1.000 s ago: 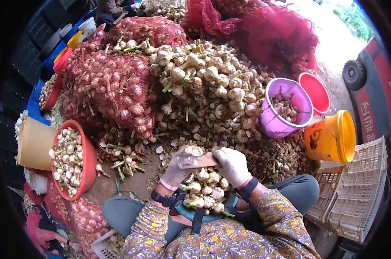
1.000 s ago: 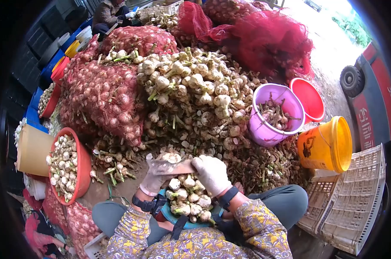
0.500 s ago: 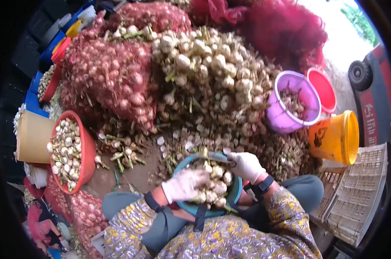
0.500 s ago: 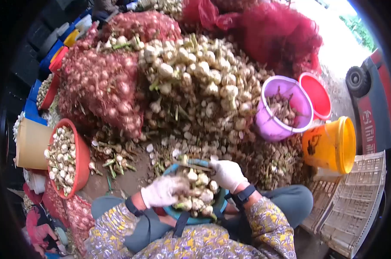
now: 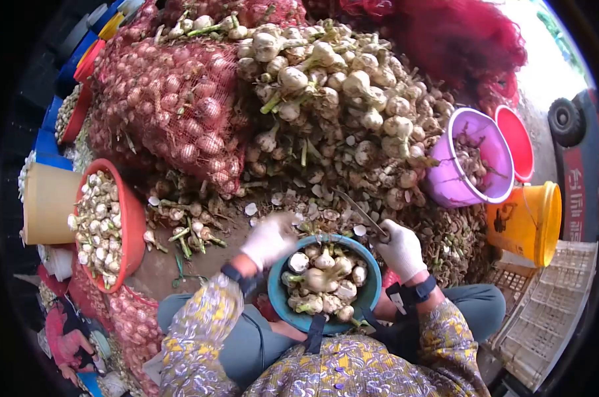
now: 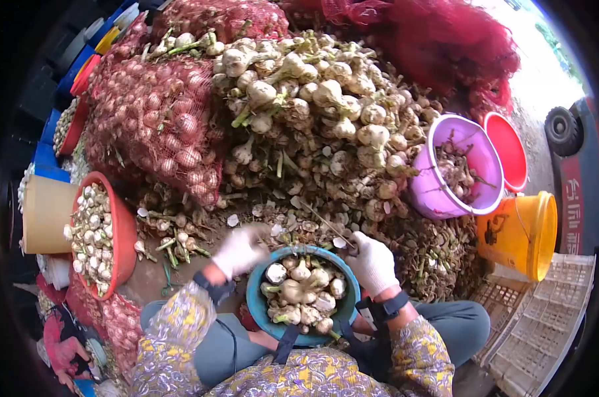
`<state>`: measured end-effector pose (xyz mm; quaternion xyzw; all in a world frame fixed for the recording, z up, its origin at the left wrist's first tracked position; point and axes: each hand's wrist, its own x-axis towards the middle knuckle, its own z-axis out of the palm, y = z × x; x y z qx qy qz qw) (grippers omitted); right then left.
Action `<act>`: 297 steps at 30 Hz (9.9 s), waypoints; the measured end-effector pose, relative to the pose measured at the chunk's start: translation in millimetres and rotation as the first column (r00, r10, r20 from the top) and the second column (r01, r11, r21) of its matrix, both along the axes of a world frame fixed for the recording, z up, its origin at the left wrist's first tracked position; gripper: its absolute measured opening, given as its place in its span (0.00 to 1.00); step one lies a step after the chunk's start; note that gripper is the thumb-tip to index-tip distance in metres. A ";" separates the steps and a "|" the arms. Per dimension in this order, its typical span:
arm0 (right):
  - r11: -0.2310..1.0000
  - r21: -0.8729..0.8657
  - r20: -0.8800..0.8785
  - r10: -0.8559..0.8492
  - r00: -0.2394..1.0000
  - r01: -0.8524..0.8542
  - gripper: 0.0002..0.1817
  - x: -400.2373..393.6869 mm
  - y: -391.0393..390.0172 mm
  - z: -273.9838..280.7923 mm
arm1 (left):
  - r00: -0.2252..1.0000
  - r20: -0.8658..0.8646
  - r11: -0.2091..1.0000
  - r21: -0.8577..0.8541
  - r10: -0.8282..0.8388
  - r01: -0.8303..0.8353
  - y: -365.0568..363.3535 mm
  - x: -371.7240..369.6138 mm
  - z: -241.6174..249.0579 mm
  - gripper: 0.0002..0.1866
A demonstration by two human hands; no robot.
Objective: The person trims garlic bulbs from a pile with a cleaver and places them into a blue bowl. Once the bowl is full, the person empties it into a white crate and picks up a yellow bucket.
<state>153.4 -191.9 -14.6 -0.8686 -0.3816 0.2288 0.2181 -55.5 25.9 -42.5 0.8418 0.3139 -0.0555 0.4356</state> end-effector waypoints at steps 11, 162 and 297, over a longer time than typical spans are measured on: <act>0.995 -0.099 -0.121 0.001 0.993 -0.013 0.18 -13.6 20.0 -8.8 | -0.109 -0.420 -0.347 -0.546 0.901 -0.762 134.5 -0.1 -228.3 0.14; 0.902 0.257 0.369 0.239 0.898 -0.346 0.08 -47.7 -2.6 55.3 | 0.734 0.550 0.728 -0.677 0.398 0.112 -73.6 6.6 5.6 0.30; 0.927 0.148 0.387 0.266 0.883 -0.344 0.03 -54.3 0.9 10.3 | 0.787 0.297 0.512 -0.858 0.542 -0.029 -83.3 -11.7 61.6 0.27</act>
